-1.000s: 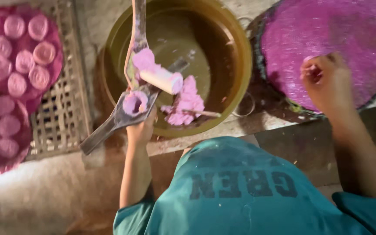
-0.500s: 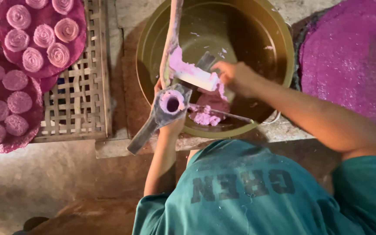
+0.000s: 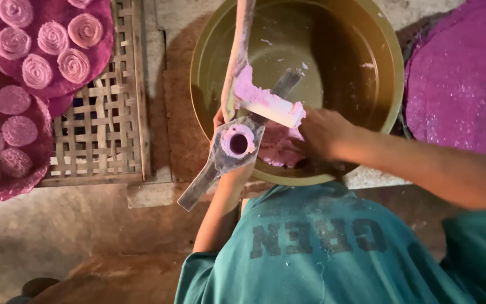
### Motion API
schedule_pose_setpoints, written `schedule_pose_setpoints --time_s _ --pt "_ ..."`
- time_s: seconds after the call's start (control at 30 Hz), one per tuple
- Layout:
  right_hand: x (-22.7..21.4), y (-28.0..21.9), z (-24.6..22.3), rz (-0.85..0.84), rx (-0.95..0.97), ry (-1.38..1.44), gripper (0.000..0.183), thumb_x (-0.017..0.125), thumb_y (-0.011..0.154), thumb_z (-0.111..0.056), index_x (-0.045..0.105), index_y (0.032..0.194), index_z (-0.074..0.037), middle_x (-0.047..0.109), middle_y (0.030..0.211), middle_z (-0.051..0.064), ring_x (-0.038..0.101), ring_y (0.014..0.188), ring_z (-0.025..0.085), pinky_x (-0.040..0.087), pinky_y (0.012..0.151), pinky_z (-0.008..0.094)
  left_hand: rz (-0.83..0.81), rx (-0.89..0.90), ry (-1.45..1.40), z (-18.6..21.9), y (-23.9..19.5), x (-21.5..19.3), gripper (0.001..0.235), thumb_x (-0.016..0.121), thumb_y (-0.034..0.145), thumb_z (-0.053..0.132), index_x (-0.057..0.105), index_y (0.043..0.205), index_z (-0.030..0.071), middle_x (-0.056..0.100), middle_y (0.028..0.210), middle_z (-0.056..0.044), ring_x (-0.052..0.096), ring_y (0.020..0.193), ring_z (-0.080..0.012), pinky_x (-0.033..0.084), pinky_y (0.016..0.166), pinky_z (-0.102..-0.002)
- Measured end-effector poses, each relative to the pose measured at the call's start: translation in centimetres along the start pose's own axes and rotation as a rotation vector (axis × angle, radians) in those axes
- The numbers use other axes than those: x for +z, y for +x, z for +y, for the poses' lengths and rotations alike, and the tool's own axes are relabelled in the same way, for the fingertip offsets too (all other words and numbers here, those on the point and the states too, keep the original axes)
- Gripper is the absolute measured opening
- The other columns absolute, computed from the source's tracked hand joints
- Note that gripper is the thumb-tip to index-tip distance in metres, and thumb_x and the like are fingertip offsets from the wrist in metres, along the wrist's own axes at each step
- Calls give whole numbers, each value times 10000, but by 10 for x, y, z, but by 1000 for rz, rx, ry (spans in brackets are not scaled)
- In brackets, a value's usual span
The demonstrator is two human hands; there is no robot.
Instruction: The person scoops pink paste from a basin using a wooden tool, then uses a handheld extruder to form spiral coils on a pink tray. The person repeatedly fills the extruder and places additional coils onto the tray.
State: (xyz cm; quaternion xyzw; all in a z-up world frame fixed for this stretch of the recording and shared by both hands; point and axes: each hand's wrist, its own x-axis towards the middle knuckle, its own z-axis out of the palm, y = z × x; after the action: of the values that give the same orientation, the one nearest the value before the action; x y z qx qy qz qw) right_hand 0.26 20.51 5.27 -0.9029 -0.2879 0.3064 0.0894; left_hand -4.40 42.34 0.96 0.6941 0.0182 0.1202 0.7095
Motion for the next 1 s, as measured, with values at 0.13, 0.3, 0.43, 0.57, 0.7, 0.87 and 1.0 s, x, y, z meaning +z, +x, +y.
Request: schedule_pose_setpoints --time_s 0.13,0.3,0.43,0.57,0.7,0.87,1.0 --pt "-8 -33 -35 -168 88 16 457 640 936 -323 513 1278 -49 689 1070 224 712 905 411 580 749 512 -25 44 73 8 0 2 744 831 880 100 417 1483 -37 520 1444 -126 570 1308 -204 484 1097 -327" --pt "-27 -57 10 -74 99 -29 584 609 900 -103 430 1455 -69 733 955 220 732 863 383 582 747 496 -52 -12 -83 13 0 -1 743 815 911 84 363 1492 -17 556 1421 -124 596 1291 -191 508 1099 -320" --pt "-28 -39 70 102 230 -141 389 622 919 -156 548 1293 -75 611 1224 180 659 1069 387 565 853 494 -41 -70 24 11 3 -2 785 843 856 82 391 1489 -22 606 1376 -131 644 1214 -189 554 1031 -318" --pt "-13 -6 71 540 -122 -468 384 661 858 -232 586 1196 -68 585 1320 111 626 1210 309 531 976 521 -53 -6 -233 5 10 2 785 821 896 92 336 1505 -1 541 1427 -102 588 1297 -168 513 1110 -329" --pt "27 41 21 651 -417 -269 399 599 911 -266 581 1259 -72 561 1371 133 565 1271 332 450 1042 544 -36 13 37 2 0 -3 781 844 878 74 378 1499 -6 584 1392 -117 612 1265 -182 501 1091 -320" --pt "74 59 -21 535 -607 -72 432 521 978 -308 575 1338 -77 532 1436 160 489 1347 362 349 1124 572 37 8 35 6 -5 -3 796 856 809 50 423 1475 -7 593 1366 -129 634 1205 -205 514 1057 -328" --pt "107 46 -25 406 -607 42 466 459 1031 -342 570 1401 -81 509 1487 182 428 1408 386 268 1189 595 7 -20 -99 1 -19 -2 815 835 829 46 369 1497 7 591 1368 -117 610 1254 -196 499 1088 -328"
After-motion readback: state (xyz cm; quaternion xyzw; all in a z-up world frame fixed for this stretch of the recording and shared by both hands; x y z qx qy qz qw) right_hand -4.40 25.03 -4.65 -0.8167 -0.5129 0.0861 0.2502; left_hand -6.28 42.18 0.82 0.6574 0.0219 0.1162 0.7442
